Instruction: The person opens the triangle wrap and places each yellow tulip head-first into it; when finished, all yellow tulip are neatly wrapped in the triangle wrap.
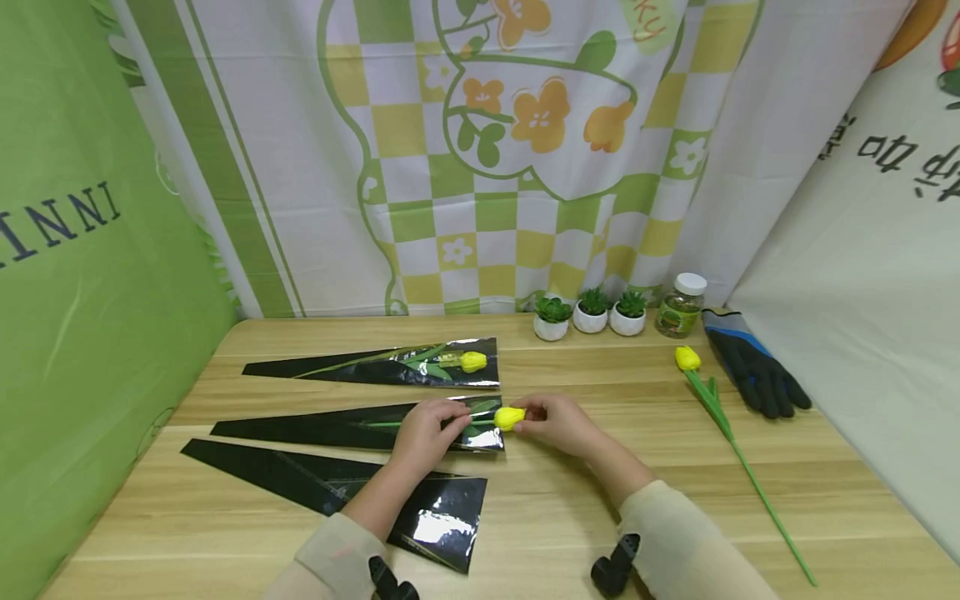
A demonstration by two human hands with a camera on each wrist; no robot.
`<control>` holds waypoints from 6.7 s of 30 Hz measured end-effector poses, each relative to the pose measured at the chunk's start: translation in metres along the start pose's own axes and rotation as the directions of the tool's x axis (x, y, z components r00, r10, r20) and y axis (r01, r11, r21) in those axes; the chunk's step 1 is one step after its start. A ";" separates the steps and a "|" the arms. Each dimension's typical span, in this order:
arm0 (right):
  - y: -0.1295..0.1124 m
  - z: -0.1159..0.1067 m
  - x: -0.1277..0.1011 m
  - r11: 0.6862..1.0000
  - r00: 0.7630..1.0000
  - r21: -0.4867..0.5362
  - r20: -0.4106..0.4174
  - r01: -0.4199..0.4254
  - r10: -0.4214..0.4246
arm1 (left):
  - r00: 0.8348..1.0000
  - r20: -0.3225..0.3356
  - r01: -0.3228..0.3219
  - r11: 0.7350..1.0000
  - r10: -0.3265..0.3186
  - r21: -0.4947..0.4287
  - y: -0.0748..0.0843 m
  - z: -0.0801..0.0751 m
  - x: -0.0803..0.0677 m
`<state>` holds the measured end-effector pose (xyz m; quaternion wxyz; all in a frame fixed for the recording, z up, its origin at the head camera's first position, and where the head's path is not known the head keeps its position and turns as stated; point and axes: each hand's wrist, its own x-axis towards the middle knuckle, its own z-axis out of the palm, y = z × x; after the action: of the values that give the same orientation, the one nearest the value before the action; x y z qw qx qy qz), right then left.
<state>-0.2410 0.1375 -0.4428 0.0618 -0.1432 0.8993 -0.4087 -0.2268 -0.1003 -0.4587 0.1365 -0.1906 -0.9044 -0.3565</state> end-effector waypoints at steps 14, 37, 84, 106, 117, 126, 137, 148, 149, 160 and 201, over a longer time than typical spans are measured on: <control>-0.011 0.020 0.009 0.996 0.998 0.063 -0.029 0.058 -0.056 | 1.000 -0.018 0.013 1.000 -0.014 -0.028 0.004 -0.002 0.002; -0.017 0.028 0.013 1.000 1.000 0.030 -0.011 0.010 -0.010 | 1.000 0.021 0.005 0.999 -0.004 -0.037 0.002 -0.004 0.002; 0.105 -0.158 -0.153 0.921 0.947 -0.268 -0.231 -0.283 0.224 | 0.985 0.160 0.036 0.991 -0.058 0.132 -0.011 -0.005 0.039; 0.123 -0.167 -0.163 0.875 0.936 -0.334 -0.171 -0.350 0.309 | 0.991 0.132 -0.015 0.994 0.000 0.109 -0.008 -0.013 0.034; 0.118 -0.163 -0.157 0.886 0.940 -0.325 -0.194 -0.331 0.280 | 0.994 0.100 -0.050 0.998 0.045 0.047 -0.004 -0.030 0.011; 0.099 -0.151 -0.151 0.931 0.933 -0.125 -0.159 -0.343 0.323 | 0.980 0.171 -0.097 0.995 0.102 -0.037 -0.001 -0.036 -0.026; 0.075 -0.132 -0.131 0.957 0.940 0.109 -0.184 -0.270 0.286 | 0.866 0.441 -0.225 0.971 0.237 -0.080 0.006 -0.041 -0.053; 0.052 -0.108 -0.109 0.915 0.935 0.332 -0.184 -0.231 0.303 | 0.867 0.460 -0.252 0.965 0.191 0.073 0.009 -0.031 -0.056; 0.051 -0.105 -0.107 0.908 0.934 0.350 -0.183 -0.230 0.307 | 0.874 0.447 -0.250 0.965 0.190 0.077 0.009 -0.028 -0.056; 0.039 -0.078 -0.093 0.784 0.893 0.591 -0.227 -0.192 0.390 | 0.928 0.303 -0.255 0.962 0.215 0.097 0.012 -0.001 -0.046; 0.000 0.002 -0.053 0.577 0.847 0.813 -0.252 -0.077 0.468 | 0.987 0.089 -0.131 0.991 0.131 -0.005 0.020 0.014 -0.039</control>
<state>-0.1896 0.1523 -0.4447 -0.0238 0.1392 0.6323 -0.7618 -0.1845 -0.0865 -0.4721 0.1193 -0.2652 -0.8952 -0.3376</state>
